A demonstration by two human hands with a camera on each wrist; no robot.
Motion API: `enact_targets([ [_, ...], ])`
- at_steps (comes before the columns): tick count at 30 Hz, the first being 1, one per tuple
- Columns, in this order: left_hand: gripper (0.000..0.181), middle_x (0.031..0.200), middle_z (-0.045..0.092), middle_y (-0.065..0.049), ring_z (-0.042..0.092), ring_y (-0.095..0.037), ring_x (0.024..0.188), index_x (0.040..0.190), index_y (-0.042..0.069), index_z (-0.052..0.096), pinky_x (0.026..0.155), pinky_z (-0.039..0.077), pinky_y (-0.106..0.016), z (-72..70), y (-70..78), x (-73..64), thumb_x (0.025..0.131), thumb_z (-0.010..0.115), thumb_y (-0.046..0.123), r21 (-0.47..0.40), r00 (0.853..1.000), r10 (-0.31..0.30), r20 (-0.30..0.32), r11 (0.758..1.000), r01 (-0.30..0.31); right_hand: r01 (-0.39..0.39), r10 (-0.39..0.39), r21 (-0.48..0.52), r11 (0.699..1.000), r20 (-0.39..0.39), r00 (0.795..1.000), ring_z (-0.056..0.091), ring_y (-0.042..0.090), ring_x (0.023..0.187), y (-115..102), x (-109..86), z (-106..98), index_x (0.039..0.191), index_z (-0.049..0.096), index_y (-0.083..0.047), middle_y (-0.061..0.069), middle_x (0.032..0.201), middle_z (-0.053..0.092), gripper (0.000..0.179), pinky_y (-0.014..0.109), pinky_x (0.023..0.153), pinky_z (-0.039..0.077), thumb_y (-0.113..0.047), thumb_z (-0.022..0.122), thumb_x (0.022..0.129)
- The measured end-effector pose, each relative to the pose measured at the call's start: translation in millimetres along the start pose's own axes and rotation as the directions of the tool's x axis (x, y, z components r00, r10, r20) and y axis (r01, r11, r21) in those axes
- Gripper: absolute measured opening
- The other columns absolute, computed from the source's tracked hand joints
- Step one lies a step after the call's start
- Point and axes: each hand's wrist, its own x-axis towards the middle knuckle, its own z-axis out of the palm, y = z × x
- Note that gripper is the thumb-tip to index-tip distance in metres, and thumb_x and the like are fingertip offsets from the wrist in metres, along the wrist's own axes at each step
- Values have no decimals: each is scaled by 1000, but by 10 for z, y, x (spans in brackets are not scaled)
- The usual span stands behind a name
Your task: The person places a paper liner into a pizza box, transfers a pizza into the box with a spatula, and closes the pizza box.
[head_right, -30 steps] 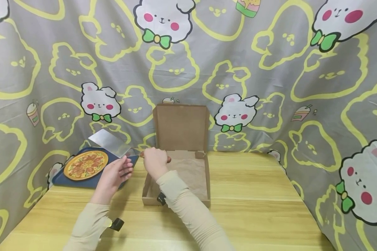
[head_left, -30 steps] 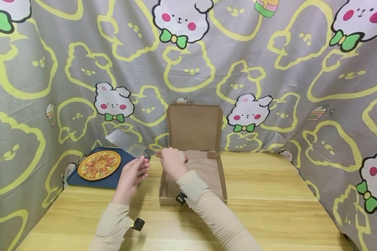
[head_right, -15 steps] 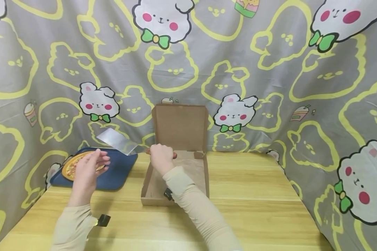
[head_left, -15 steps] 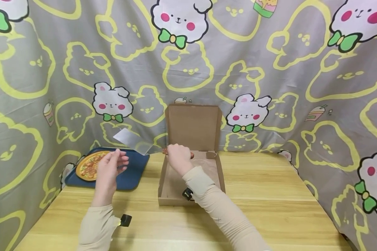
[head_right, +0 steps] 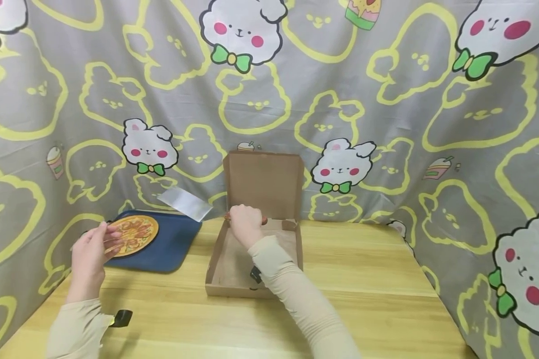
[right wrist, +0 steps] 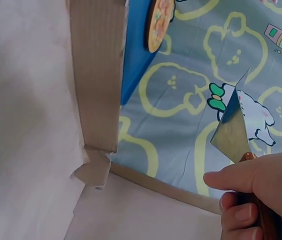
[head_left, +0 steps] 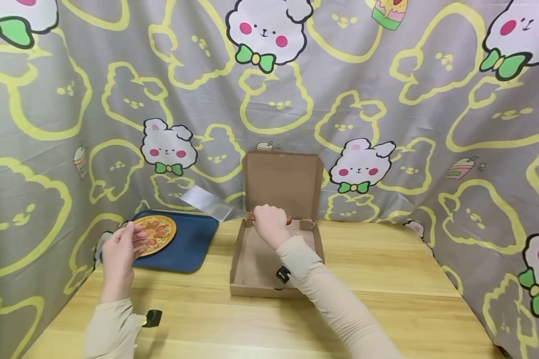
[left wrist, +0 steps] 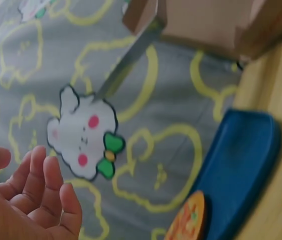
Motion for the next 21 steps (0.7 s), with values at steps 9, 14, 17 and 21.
enact_targets([
  [9,35,66,68,13,64,-2,62,77,23,67,54,52,-19,-449,-147,223,99,50,43,33,991,-132,-19,991,133,64,-66,-50,997,-32,997,64,21,61,87,-10,109,76,72,-13,6,72,71,13,39,41,40,-23,69,85],
  [14,41,67,66,11,63,-4,63,74,24,65,59,55,-21,-654,-317,357,100,44,46,29,970,-242,8,970,241,79,-79,-64,995,8,997,52,15,56,94,-21,146,74,72,-15,4,69,69,14,36,41,32,-15,64,86],
  [17,46,67,66,9,65,-5,64,73,22,64,63,57,-22,-746,-413,437,101,38,48,55,951,-307,36,951,304,87,-85,-68,994,32,996,48,15,56,90,-33,156,73,72,-15,3,69,69,16,35,41,29,-14,63,86],
  [21,49,68,66,6,67,-6,66,77,17,63,68,60,-25,-847,-515,526,103,32,46,92,927,-369,68,927,363,105,-104,-70,992,20,994,52,16,54,77,-48,168,72,71,-16,4,69,69,14,35,40,27,-14,64,84],
])
